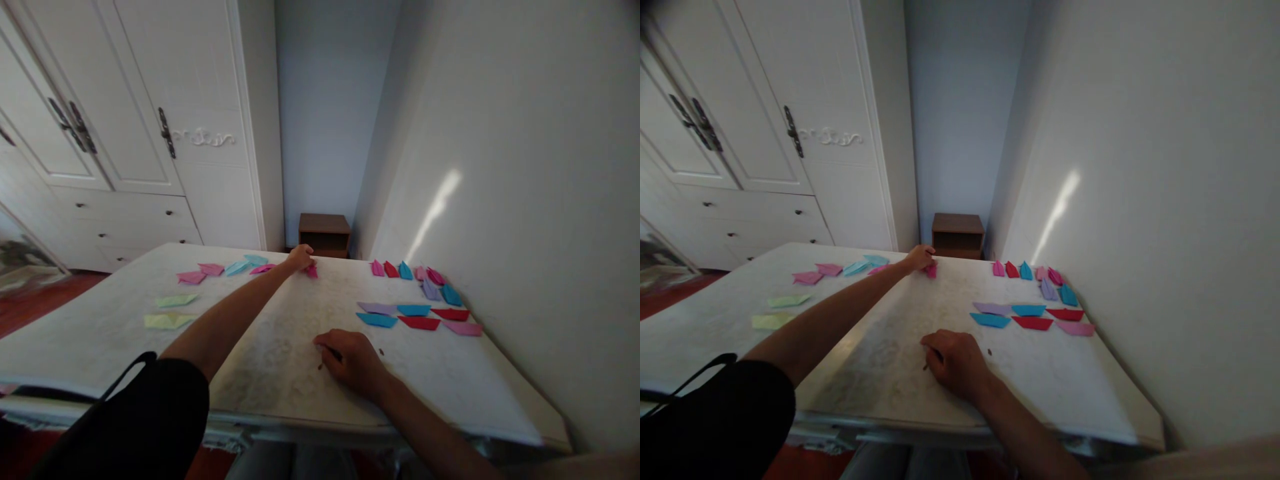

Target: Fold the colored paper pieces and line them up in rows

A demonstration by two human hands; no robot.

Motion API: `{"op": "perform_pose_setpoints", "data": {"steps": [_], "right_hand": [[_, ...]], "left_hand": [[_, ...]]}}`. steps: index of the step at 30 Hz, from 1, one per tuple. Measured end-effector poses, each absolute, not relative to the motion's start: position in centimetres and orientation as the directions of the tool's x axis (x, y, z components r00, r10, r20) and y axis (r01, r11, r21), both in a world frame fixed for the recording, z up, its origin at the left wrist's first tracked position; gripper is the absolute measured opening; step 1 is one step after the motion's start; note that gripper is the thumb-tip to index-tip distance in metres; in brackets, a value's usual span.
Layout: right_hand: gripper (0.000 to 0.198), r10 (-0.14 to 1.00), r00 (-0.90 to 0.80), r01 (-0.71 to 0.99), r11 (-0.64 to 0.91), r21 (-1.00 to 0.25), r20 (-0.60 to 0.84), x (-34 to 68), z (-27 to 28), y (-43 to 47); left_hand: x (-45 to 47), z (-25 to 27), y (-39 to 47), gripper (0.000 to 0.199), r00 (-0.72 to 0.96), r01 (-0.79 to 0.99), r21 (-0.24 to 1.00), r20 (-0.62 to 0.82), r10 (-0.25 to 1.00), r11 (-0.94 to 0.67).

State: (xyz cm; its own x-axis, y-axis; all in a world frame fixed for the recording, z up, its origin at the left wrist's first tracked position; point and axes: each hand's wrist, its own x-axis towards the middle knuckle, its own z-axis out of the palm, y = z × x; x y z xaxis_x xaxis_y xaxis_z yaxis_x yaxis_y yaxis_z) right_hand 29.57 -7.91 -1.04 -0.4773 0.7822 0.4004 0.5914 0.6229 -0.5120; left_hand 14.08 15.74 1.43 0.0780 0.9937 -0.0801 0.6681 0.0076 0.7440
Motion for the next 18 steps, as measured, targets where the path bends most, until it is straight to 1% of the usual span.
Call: {"op": "perform_pose_setpoints", "data": {"steps": [2, 4, 8, 12, 18], "right_hand": [[0.029, 0.795, -0.448, 0.568, 0.606, -0.557, 0.409, 29.6, -1.0, -7.8], [0.029, 0.803, -0.436, 0.559, 0.596, -0.577, 0.407, 29.6, -1.0, -7.8], [0.031, 0.795, -0.463, 0.560, 0.605, -0.566, 0.392, 29.6, -1.0, -7.9], [0.030, 0.791, -0.468, 0.573, 0.611, -0.546, 0.394, 29.6, -1.0, -7.9], [0.029, 0.806, -0.443, 0.585, 0.592, -0.554, 0.393, 29.5, -1.1, -7.7]], "left_hand": [[14.3, 1.2, 15.9, 0.029, 0.092, 0.679, 0.734, -0.090, 0.992, 0.003], [14.2, 1.0, 15.8, 0.028, 0.105, 0.687, 0.727, -0.090, 0.990, -0.007], [13.5, 0.9, 15.4, 0.027, 0.128, 0.704, 0.709, -0.078, 0.989, -0.035], [12.9, 1.2, 14.9, 0.034, 0.165, 0.705, 0.705, -0.066, 0.984, -0.071], [12.4, 1.9, 14.5, 0.027, 0.223, 0.700, 0.711, -0.123, 0.967, -0.070]]}}
